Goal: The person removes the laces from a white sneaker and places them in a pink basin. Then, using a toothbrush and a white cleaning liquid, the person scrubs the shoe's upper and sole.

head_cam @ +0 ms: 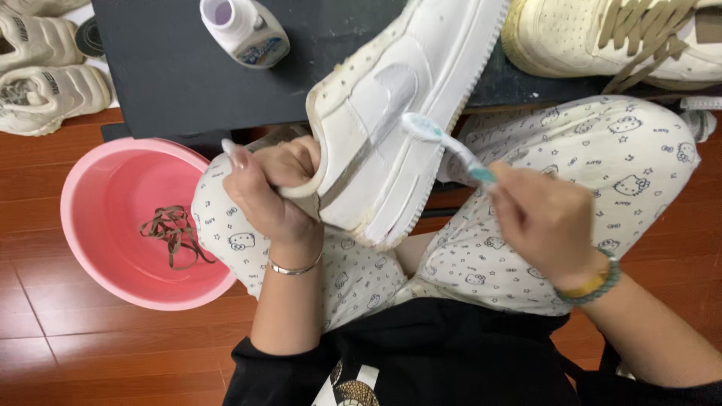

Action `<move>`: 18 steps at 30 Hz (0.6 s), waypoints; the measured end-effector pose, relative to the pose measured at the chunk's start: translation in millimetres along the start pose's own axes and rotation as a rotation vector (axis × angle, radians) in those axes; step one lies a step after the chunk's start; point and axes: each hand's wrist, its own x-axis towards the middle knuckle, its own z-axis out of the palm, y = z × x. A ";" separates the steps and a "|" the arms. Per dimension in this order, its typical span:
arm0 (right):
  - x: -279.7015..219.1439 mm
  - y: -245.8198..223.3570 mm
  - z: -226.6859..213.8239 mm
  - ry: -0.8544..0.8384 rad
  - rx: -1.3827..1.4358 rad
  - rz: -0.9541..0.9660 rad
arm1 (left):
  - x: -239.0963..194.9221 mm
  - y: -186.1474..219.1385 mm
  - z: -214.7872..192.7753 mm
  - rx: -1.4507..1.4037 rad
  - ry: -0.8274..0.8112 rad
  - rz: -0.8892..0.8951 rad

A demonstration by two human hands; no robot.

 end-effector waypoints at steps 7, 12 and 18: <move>-9.5 -25.0 5.7 -0.082 -0.024 -0.094 | -1.3 -15.0 10.3 0.072 0.103 0.009; -17.7 -37.6 5.1 -0.077 0.010 -0.163 | 3.0 -11.6 6.6 0.087 0.044 0.042; 2.8 16.3 0.4 0.033 0.027 0.126 | 4.9 -5.9 -4.2 0.031 -0.072 -0.008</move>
